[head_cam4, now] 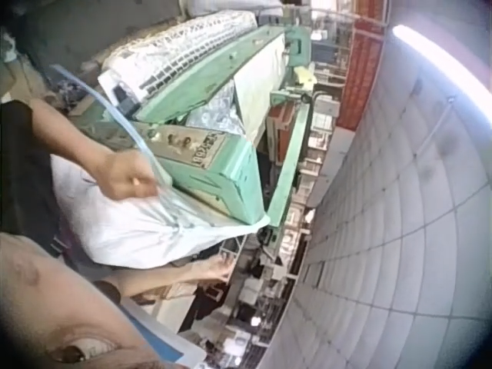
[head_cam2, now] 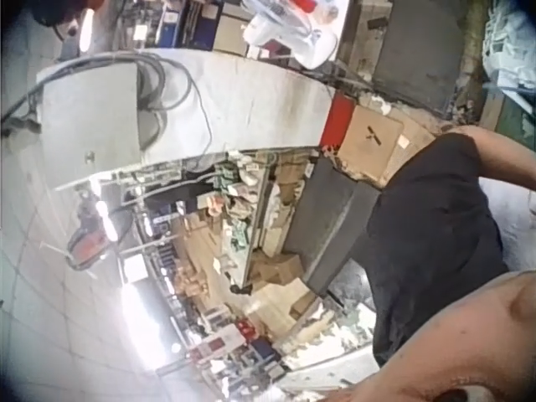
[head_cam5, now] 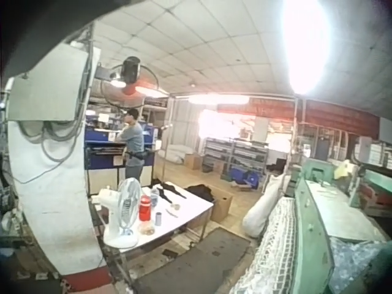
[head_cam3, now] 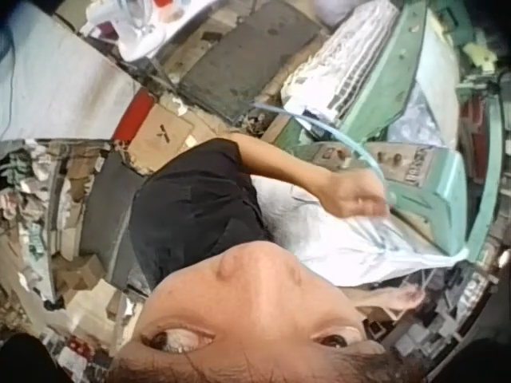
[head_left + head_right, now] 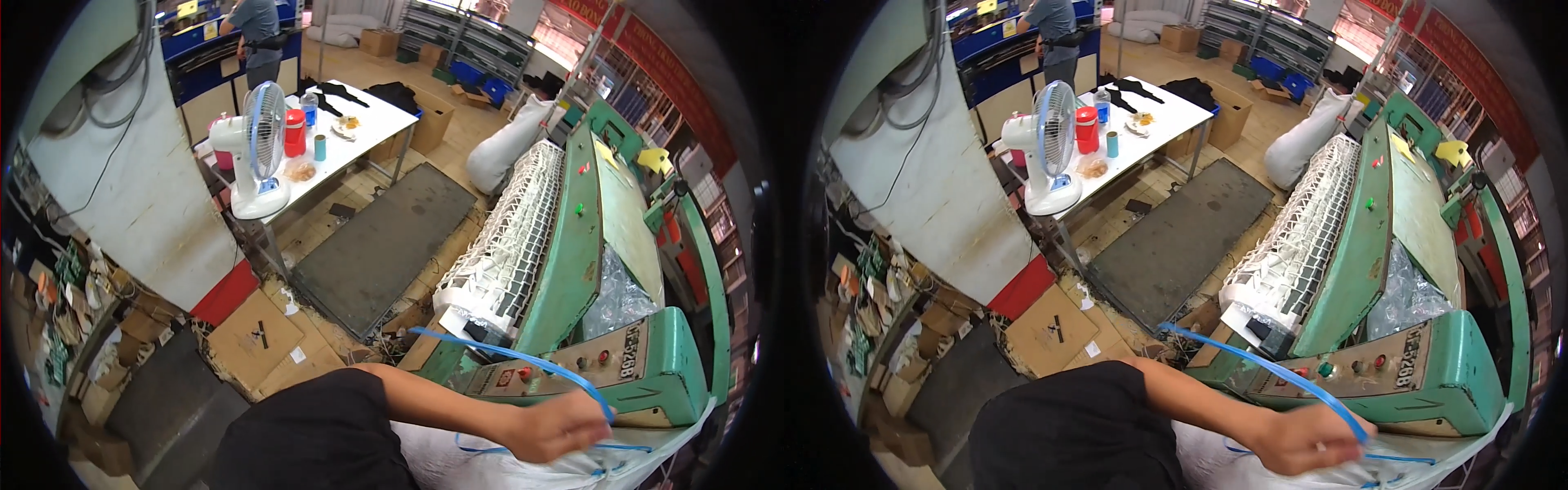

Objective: Tying and securing a large white bag to a machine using blue plastic strips.

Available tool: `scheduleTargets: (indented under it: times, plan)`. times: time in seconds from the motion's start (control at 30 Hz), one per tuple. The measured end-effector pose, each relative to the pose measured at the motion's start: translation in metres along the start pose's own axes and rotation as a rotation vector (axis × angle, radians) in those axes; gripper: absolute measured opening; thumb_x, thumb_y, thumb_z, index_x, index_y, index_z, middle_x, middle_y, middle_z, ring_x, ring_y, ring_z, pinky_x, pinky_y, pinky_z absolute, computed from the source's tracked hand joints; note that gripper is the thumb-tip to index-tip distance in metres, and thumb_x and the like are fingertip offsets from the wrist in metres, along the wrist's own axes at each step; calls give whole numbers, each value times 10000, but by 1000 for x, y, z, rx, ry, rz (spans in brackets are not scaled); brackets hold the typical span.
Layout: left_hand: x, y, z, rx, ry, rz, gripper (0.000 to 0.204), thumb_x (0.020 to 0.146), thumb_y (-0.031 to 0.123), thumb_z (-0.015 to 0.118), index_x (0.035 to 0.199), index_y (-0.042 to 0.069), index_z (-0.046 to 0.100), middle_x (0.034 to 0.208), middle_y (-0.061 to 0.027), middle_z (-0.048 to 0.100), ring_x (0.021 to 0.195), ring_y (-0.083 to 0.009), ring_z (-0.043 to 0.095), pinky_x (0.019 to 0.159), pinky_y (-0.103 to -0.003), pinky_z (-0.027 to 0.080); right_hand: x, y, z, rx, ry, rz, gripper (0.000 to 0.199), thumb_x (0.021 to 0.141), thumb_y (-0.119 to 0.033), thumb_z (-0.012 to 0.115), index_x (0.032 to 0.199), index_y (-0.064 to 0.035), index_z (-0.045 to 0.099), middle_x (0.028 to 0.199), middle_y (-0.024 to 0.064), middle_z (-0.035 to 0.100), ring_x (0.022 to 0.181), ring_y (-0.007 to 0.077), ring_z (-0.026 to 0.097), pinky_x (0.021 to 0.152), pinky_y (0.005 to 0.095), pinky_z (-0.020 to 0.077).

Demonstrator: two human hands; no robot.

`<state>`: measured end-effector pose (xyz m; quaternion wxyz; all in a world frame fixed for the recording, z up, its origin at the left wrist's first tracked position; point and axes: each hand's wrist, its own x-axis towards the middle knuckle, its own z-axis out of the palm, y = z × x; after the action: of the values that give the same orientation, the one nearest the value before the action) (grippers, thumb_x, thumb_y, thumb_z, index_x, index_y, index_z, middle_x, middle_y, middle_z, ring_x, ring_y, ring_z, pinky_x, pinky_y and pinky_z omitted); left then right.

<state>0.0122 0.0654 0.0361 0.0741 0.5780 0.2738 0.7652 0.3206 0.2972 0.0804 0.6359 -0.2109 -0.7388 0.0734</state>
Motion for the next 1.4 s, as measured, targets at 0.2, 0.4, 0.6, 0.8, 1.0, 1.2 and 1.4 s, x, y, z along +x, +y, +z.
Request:
scheduleTargets:
  times: [0.2, 0.4, 0.6, 0.8, 1.0, 1.2, 1.4]
  plan:
    - [75, -22, 129, 312, -332, 162, 496, 859, 321, 736, 1285, 109, 597, 1088, -179, 635, 905, -322, 610, 774, -451, 458, 130, 140, 104, -3, 100, 175, 200, 915, -120, 651, 873, 69, 700, 753, 148, 678, 715, 259, 661, 699, 377, 537]
    - [103, -110, 210, 189, -387, -162, 206, 947, 154, 432, 865, -10, 524, 793, -244, 526, 730, -354, 524, 668, -448, 412, 19, 17, 57, -364, 362, 591, 310, 954, -245, 593, 909, 53, 665, 805, 181, 614, 799, 346, 604, 769, 394, 494]
    - [118, -145, 241, 510, -358, -303, 236, 914, 77, 586, 985, -14, 380, 780, -325, 586, 776, -536, 605, 629, -570, 456, 60, 177, 77, 147, 355, 334, 265, 986, -193, 637, 1098, 45, 667, 850, 51, 678, 763, 90, 575, 679, 247, 463]
    - [147, -130, 258, 424, -112, -2, 180, 902, -2, 578, 900, -14, 398, 649, -203, 512, 582, -414, 577, 510, -391, 402, 78, 144, 73, 415, 559, 307, 215, 988, -142, 627, 997, 61, 698, 839, 24, 675, 758, 64, 551, 684, 227, 450]
    - [205, -115, 271, 372, 139, 110, 159, 881, 21, 578, 863, -11, 423, 654, -129, 377, 568, -212, 362, 529, -343, 362, 133, 113, 79, 371, 502, 251, 229, 980, -117, 624, 1062, 82, 701, 823, 33, 690, 762, 67, 574, 721, 227, 474]
    - [217, -99, 283, 370, 59, 247, 331, 865, 11, 649, 762, 13, 335, 708, -72, 350, 602, -168, 328, 541, -329, 284, 149, 105, 45, 183, 435, 219, 252, 1002, -171, 589, 971, 62, 680, 763, 12, 620, 695, 60, 506, 626, 240, 427]
    - [161, -72, 238, 363, 66, 295, 350, 857, -25, 685, 744, 57, 364, 616, -30, 369, 495, -122, 344, 458, -289, 278, 92, 102, 39, 502, 460, 334, 276, 1021, -216, 579, 892, 24, 623, 737, -31, 557, 690, 37, 451, 619, 210, 372]
